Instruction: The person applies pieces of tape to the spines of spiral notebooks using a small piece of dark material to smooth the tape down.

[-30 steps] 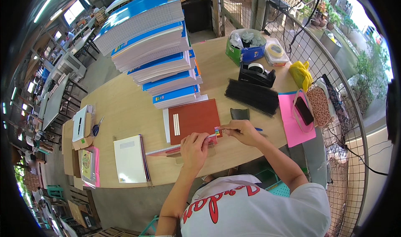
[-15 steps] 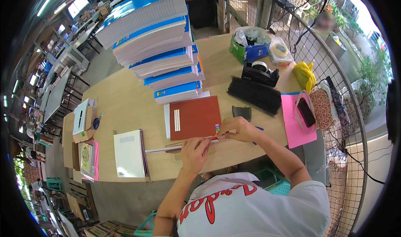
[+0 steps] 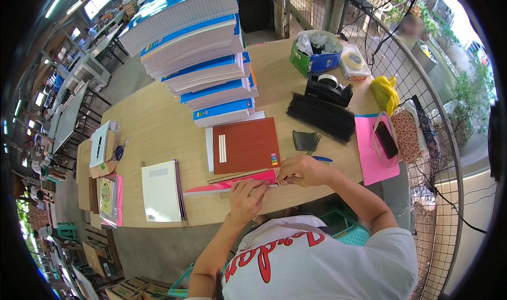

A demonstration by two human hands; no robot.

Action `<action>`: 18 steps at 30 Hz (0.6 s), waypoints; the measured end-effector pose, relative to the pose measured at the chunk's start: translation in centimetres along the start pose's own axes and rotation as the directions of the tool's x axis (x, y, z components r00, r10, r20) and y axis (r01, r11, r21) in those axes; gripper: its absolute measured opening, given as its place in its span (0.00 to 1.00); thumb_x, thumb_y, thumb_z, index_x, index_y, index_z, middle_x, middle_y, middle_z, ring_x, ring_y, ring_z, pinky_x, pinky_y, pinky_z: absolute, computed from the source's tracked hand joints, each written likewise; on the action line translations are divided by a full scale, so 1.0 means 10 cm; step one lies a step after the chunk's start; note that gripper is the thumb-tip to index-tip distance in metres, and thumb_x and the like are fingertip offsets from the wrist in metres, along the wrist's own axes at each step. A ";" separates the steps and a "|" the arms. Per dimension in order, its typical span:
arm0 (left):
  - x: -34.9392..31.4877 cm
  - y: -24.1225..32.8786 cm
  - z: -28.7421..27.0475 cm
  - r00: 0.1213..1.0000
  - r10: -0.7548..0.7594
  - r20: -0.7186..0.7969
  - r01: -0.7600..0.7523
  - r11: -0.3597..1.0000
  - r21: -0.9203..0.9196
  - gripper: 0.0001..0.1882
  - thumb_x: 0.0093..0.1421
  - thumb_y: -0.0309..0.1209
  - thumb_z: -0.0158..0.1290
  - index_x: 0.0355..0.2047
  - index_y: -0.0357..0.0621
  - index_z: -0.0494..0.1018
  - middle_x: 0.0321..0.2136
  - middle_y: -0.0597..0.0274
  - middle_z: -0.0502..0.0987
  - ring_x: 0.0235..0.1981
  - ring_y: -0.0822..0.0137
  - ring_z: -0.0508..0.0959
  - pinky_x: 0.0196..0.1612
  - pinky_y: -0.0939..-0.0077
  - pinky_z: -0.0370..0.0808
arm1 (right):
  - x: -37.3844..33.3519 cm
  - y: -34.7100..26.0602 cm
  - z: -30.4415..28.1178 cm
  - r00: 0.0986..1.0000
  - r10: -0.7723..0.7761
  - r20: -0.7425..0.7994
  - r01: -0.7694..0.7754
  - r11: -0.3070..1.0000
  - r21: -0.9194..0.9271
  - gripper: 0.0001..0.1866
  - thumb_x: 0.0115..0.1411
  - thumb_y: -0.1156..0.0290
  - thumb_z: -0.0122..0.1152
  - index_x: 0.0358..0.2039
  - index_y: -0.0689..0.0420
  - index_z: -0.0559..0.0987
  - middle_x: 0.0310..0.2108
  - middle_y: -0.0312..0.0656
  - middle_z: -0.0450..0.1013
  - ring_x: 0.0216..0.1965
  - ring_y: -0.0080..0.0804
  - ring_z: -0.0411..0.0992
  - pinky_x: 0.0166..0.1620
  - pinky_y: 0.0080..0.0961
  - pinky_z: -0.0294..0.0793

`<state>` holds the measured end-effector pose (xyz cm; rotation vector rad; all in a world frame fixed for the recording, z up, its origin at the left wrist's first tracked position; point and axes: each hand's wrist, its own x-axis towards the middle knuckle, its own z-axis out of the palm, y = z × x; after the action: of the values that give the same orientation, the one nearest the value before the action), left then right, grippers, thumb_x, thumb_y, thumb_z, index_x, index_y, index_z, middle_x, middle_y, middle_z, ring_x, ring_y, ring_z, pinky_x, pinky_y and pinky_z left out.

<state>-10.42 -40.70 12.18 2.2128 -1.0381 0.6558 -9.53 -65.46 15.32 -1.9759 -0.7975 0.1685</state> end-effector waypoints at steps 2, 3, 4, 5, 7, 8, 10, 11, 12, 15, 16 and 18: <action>0.05 -0.01 0.00 1.000 -0.010 -0.015 0.009 0.999 -0.032 0.11 0.47 0.25 0.66 0.33 0.49 0.81 0.30 0.68 0.77 0.31 0.65 0.78 0.36 0.67 0.69 | -0.02 0.00 0.07 0.997 -0.046 -0.069 0.040 0.995 -0.094 0.14 0.51 0.80 0.67 0.40 0.57 0.81 0.31 0.41 0.76 0.36 0.42 0.76 0.36 0.34 0.76; 0.11 -0.02 0.00 0.999 -0.044 -0.013 0.044 0.999 -0.031 0.12 0.48 0.25 0.65 0.34 0.49 0.80 0.32 0.68 0.77 0.32 0.64 0.77 0.37 0.67 0.69 | -0.02 0.00 0.11 0.987 -0.098 -0.129 0.072 0.979 -0.189 0.15 0.52 0.79 0.67 0.42 0.57 0.80 0.30 0.41 0.75 0.35 0.43 0.76 0.35 0.35 0.76; 0.16 -0.02 -0.01 0.997 -0.078 -0.012 0.078 0.997 -0.030 0.13 0.48 0.25 0.65 0.36 0.48 0.80 0.34 0.68 0.77 0.33 0.64 0.77 0.38 0.67 0.69 | -0.03 0.00 0.13 0.987 -0.099 -0.130 0.072 0.978 -0.195 0.15 0.52 0.79 0.67 0.42 0.57 0.80 0.30 0.41 0.75 0.35 0.43 0.76 0.35 0.35 0.76; 0.21 -0.01 -0.02 0.997 -0.074 -0.017 0.074 0.997 -0.032 0.13 0.48 0.25 0.65 0.36 0.48 0.80 0.34 0.68 0.77 0.33 0.64 0.77 0.38 0.67 0.69 | -0.03 0.01 0.14 0.990 -0.053 -0.127 0.012 0.951 -0.308 0.16 0.52 0.77 0.68 0.43 0.57 0.78 0.32 0.43 0.74 0.35 0.45 0.76 0.35 0.36 0.75; 0.29 0.00 -0.05 0.986 -0.163 0.041 0.165 0.985 -0.053 0.12 0.49 0.26 0.65 0.36 0.48 0.80 0.33 0.67 0.76 0.32 0.63 0.76 0.38 0.66 0.69 | 0.01 -0.06 0.13 0.992 -0.010 -0.129 -0.045 0.909 -0.415 0.17 0.53 0.75 0.68 0.44 0.57 0.77 0.34 0.44 0.73 0.35 0.46 0.76 0.35 0.38 0.75; 0.30 -0.01 -0.04 0.986 -0.162 0.040 0.164 0.985 -0.053 0.12 0.49 0.26 0.65 0.36 0.48 0.80 0.33 0.67 0.76 0.32 0.63 0.76 0.38 0.66 0.69 | 0.03 -0.12 0.13 0.975 -0.014 -0.223 -0.072 0.925 -0.372 0.15 0.53 0.74 0.68 0.42 0.57 0.77 0.34 0.43 0.73 0.33 0.48 0.75 0.33 0.38 0.75; 0.30 -0.03 -0.03 0.980 -0.189 0.058 0.192 0.980 -0.054 0.12 0.50 0.26 0.65 0.36 0.48 0.80 0.32 0.66 0.75 0.32 0.62 0.75 0.37 0.66 0.69 | 0.03 -0.14 0.16 0.947 -0.019 -0.320 -0.093 0.938 -0.333 0.14 0.53 0.72 0.67 0.40 0.57 0.76 0.34 0.42 0.72 0.31 0.49 0.75 0.32 0.38 0.75; 0.30 -0.04 -0.03 0.981 -0.185 0.055 0.188 0.981 -0.054 0.12 0.50 0.26 0.65 0.36 0.48 0.80 0.32 0.66 0.75 0.32 0.62 0.75 0.37 0.66 0.69 | 0.00 -0.05 0.20 0.958 -0.007 -0.287 -0.100 0.929 -0.356 0.14 0.53 0.71 0.68 0.40 0.57 0.76 0.36 0.42 0.72 0.31 0.49 0.75 0.32 0.38 0.75; 0.28 -0.05 -0.03 0.981 -0.184 0.058 0.187 0.981 -0.057 0.12 0.50 0.26 0.64 0.37 0.48 0.80 0.32 0.66 0.74 0.32 0.62 0.75 0.38 0.65 0.69 | 0.01 -0.07 0.20 0.968 0.010 -0.253 -0.107 0.920 -0.376 0.15 0.53 0.70 0.68 0.41 0.56 0.76 0.38 0.42 0.71 0.31 0.49 0.75 0.32 0.38 0.76; 0.25 -0.06 -0.02 0.981 -0.183 0.062 0.186 0.981 -0.056 0.12 0.50 0.26 0.64 0.37 0.48 0.79 0.32 0.65 0.74 0.33 0.61 0.76 0.38 0.65 0.70 | 0.08 -0.23 0.26 0.937 0.152 -0.314 -0.257 0.910 -0.325 0.14 0.54 0.69 0.67 0.40 0.55 0.77 0.40 0.41 0.72 0.38 0.48 0.76 0.34 0.37 0.77; 0.24 -0.07 -0.01 0.981 -0.182 0.064 0.186 0.981 -0.051 0.13 0.50 0.26 0.64 0.37 0.48 0.79 0.32 0.65 0.74 0.34 0.61 0.76 0.38 0.65 0.70 | 0.08 -0.21 0.28 0.937 0.153 -0.315 -0.259 0.909 -0.326 0.14 0.54 0.69 0.67 0.40 0.55 0.77 0.40 0.41 0.72 0.38 0.48 0.76 0.34 0.37 0.77; 0.25 -0.08 -0.01 0.987 -0.155 0.037 0.157 0.985 -0.067 0.12 0.50 0.25 0.64 0.36 0.48 0.79 0.31 0.65 0.75 0.33 0.60 0.76 0.37 0.65 0.70 | 0.07 -0.13 0.34 0.950 -0.011 -0.312 -0.142 0.875 -0.462 0.15 0.54 0.66 0.68 0.41 0.55 0.78 0.43 0.44 0.72 0.46 0.49 0.74 0.40 0.38 0.78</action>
<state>-8.36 -41.49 13.64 2.2232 -0.8785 0.5087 -11.01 -62.12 14.76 -2.4212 -0.6021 -0.3258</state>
